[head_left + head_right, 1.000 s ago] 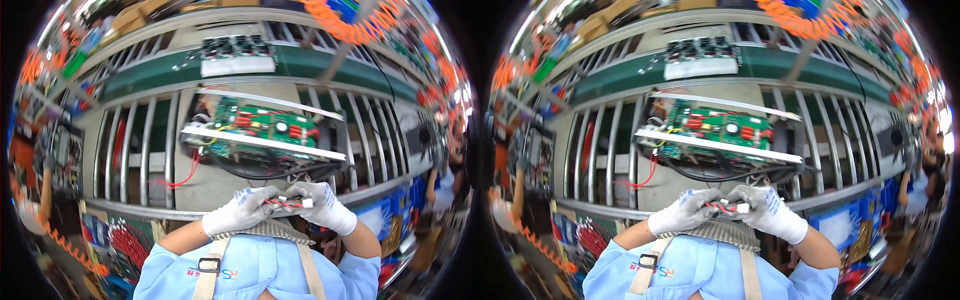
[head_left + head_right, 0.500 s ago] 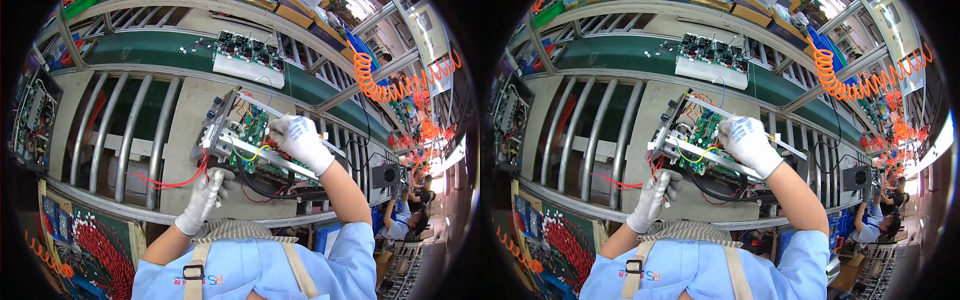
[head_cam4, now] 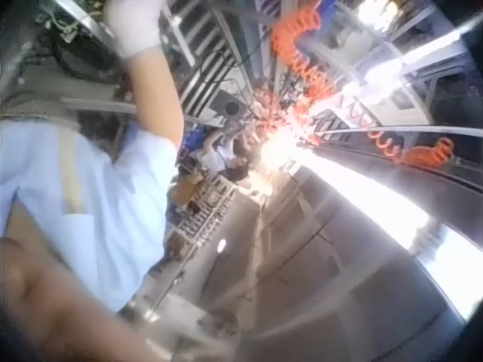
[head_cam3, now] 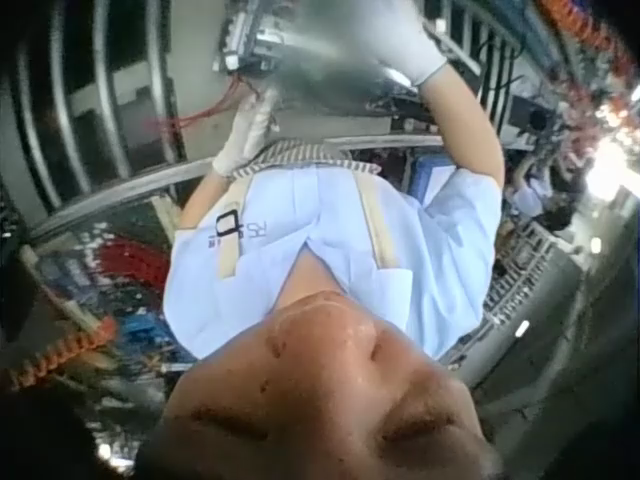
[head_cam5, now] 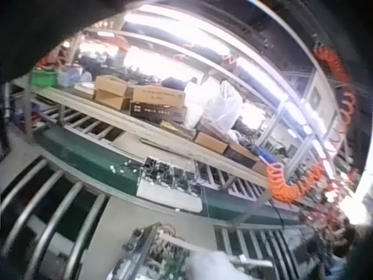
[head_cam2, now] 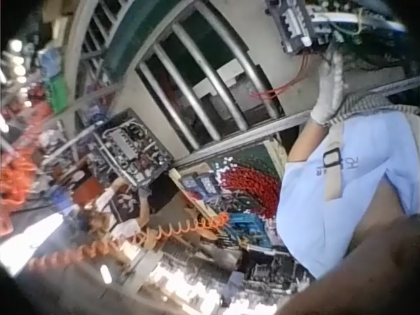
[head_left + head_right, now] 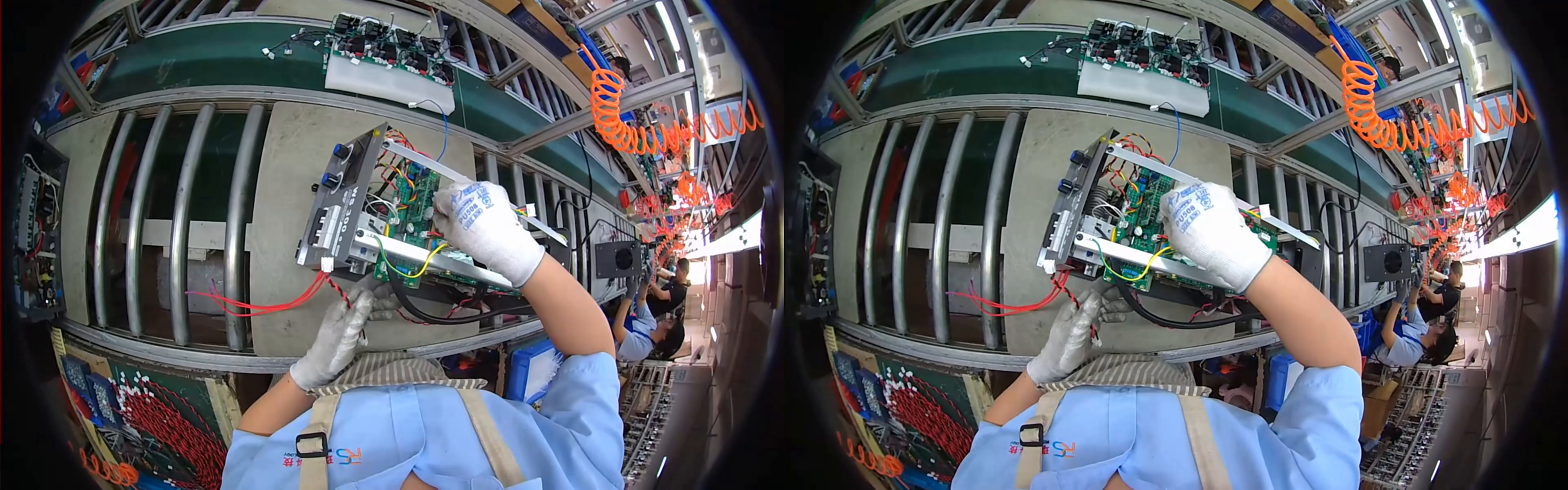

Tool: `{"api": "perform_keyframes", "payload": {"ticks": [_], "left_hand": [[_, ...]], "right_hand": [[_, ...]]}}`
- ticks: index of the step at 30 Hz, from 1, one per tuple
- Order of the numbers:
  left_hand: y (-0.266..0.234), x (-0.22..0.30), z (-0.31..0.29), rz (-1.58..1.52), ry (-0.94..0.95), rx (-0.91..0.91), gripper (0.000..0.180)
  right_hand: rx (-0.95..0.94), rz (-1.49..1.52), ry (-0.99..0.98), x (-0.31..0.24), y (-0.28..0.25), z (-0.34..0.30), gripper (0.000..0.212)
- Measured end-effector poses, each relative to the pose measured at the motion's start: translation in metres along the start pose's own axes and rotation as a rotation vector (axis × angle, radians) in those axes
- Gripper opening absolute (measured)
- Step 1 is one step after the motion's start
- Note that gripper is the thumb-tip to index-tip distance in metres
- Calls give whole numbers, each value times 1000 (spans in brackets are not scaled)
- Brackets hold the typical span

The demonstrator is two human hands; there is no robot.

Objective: The person assembles an electronic component by hand, connecting wires and plastic connectors to a circuit board.

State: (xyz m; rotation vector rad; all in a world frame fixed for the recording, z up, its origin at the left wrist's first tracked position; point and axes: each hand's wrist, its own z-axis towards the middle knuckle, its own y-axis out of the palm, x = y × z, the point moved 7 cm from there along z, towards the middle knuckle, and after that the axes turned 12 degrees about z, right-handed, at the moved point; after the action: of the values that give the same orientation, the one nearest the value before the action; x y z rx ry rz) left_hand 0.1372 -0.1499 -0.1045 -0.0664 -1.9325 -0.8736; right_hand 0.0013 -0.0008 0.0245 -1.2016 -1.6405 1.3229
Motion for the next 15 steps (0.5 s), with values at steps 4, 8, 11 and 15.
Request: {"api": "perform_keyframes", "payload": {"ticks": [4,8,11,15], "left_hand": [[1,2,-2,20,21,4,64],[1,0,-5,46,-7,33,64],[-1,7,0,51,18,83,61],[-5,0,4,29,49,150,63]], "right_hand": [[-121,-75,4,0,6,3,13],[-62,-60,-85,-6,6,0,13],[-65,-15,-90,-2,13,5,11],[-104,44,-108,-9,8,14,11]]}}
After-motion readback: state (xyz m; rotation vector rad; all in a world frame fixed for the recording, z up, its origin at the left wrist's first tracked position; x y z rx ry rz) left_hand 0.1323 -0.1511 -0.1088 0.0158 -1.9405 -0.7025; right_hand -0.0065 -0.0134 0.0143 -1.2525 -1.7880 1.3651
